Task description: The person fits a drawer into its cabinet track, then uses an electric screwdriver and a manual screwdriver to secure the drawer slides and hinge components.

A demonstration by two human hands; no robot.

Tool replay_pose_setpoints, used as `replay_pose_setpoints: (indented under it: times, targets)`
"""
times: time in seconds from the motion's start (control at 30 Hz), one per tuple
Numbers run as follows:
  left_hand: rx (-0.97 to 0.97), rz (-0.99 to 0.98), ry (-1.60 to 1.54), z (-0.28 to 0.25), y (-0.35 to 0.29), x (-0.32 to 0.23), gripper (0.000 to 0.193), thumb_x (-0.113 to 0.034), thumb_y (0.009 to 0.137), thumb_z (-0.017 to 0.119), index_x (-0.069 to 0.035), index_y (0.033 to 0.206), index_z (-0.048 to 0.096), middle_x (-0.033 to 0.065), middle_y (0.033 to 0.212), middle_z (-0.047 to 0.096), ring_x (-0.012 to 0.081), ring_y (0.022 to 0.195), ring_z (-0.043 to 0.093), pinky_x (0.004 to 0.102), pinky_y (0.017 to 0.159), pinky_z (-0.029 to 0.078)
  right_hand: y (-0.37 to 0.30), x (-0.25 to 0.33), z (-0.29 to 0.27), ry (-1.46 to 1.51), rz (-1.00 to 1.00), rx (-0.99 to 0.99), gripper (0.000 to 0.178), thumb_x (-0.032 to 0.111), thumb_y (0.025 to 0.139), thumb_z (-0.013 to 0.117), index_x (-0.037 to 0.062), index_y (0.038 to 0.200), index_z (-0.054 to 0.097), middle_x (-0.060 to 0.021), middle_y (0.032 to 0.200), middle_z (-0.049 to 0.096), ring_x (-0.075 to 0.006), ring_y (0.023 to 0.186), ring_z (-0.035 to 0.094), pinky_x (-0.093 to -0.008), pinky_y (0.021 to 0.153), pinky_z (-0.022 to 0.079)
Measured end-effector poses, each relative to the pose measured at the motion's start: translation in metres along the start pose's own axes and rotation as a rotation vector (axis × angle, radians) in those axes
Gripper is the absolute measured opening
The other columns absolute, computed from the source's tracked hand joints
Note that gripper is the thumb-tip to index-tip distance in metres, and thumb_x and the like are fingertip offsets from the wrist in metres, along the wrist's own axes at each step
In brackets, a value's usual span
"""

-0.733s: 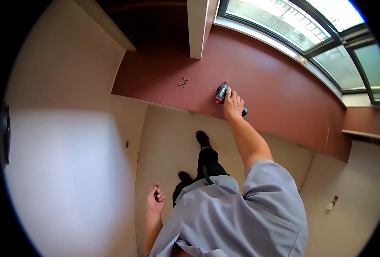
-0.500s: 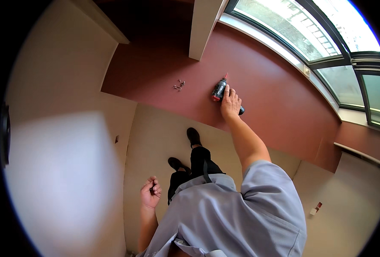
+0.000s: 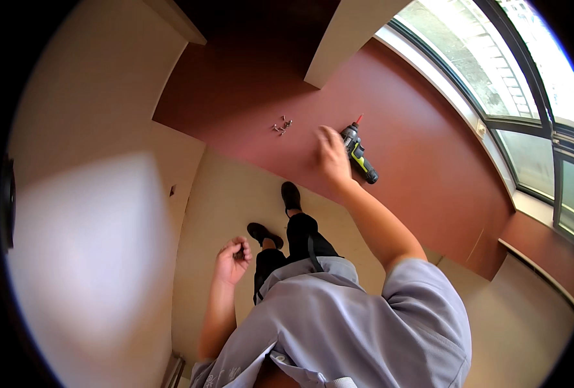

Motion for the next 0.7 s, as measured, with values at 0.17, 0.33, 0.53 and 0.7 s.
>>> replay_pose_setpoints:
  times: [0.17, 0.33, 0.53, 0.7]
  targets:
    - [-0.069, -0.054, 0.138, 0.006, 0.087, 0.002, 0.025, -0.016, 0.102, 0.058, 0.001, 0.114, 0.070, 0.0109, 0.098, 0.070, 0.0237, 0.088, 0.067, 0.0375, 0.083, 0.059, 0.084, 0.045, 0.063, 0.077, 0.003, -0.116, 0.053, 0.018, 0.088, 0.073, 0.0063, 0.139, 0.061, -0.0164, 0.152, 0.051, -0.0359, 0.144, 0.045, -0.0487, 0.121, 0.038]
    - [-0.092, -0.155, 0.176, 0.015, 0.189, 0.018, 0.034, -0.027, 0.104, 0.059, 0.003, 0.115, 0.070, 0.0132, 0.103, 0.071, 0.0263, 0.093, 0.069, 0.0412, 0.089, 0.060, 0.088, 0.049, 0.097, 0.138, -0.282, -0.188, 0.024, 0.016, 0.088, 0.076, 0.0046, 0.109, 0.076, -0.0102, 0.125, 0.070, -0.0298, 0.128, 0.061, -0.0466, 0.114, 0.046]
    - [-0.066, -0.235, 0.150, 0.019, 0.260, 0.038, 0.035, -0.035, 0.107, 0.053, -0.004, 0.110, 0.069, 0.0084, 0.103, 0.071, 0.0216, 0.097, 0.071, 0.0375, 0.089, 0.062, 0.009, 0.066, 0.105, 0.313, -0.449, -0.035, 0.017, 0.009, 0.083, 0.077, 0.0008, 0.098, 0.076, -0.0119, 0.113, 0.072, -0.0309, 0.117, 0.066, -0.0469, 0.111, 0.051]
    - [0.173, -0.310, 0.115, 0.022, 0.264, 0.044, 0.027, -0.030, 0.108, 0.051, -0.007, 0.109, 0.067, 0.0031, 0.103, 0.069, 0.0156, 0.100, 0.068, 0.0309, 0.082, 0.058, -0.067, 0.087, 0.101, 0.475, -0.426, 0.064, 0.017, 0.004, 0.082, 0.077, 0.0003, 0.099, 0.074, -0.0121, 0.111, 0.071, -0.0325, 0.114, 0.067, -0.0474, 0.109, 0.052]
Point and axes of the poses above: each hand's wrist, its own y-axis towards the middle knuckle, its own z-axis out of the palm, x = y × z, the point moved 6 cm from there along y, towards the middle knuckle
